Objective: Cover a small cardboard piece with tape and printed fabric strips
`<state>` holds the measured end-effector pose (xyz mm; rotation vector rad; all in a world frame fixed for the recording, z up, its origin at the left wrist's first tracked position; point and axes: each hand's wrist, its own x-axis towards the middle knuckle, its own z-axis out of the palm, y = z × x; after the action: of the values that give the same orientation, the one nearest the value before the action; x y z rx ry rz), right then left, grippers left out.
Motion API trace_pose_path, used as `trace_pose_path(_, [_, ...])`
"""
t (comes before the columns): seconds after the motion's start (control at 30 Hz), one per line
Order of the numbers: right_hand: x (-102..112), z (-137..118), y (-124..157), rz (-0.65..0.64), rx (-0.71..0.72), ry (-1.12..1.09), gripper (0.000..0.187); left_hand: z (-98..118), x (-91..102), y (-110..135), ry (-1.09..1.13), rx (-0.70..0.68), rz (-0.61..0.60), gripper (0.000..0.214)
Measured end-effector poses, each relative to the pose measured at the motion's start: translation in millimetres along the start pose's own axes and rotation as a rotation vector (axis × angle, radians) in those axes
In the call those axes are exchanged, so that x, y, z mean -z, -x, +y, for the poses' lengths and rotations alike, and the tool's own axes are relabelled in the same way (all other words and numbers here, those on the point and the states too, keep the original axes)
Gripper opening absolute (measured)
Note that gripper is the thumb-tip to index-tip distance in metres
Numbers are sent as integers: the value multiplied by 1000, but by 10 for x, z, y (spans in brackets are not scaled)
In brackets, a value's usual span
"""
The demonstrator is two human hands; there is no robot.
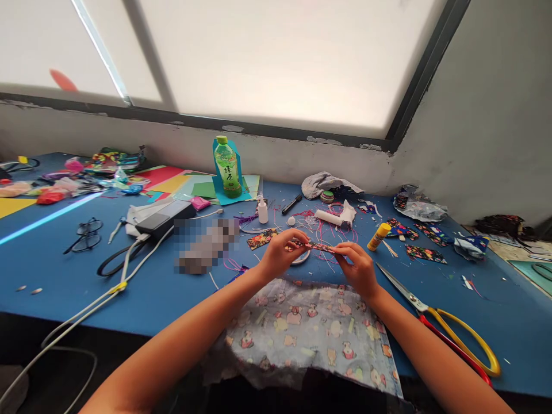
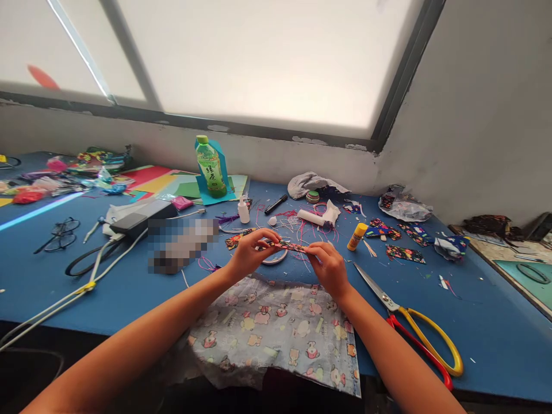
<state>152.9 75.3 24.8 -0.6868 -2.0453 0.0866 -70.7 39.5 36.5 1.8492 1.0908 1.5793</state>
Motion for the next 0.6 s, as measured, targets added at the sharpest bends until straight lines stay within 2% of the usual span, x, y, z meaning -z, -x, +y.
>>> trace_pose_path(0.13, [-4, 35, -13, -18, -41, 20, 18, 19, 14, -7, -9, 15, -41, 23])
trace_pose_path(0.4, [14, 167, -11, -129, -75, 94, 19, 48, -5, 7, -2, -48, -345, 25])
trace_pose_path(0.6, [1, 202, 23, -212, -71, 152, 19, 26, 1, 16, -44, -72, -473, 18])
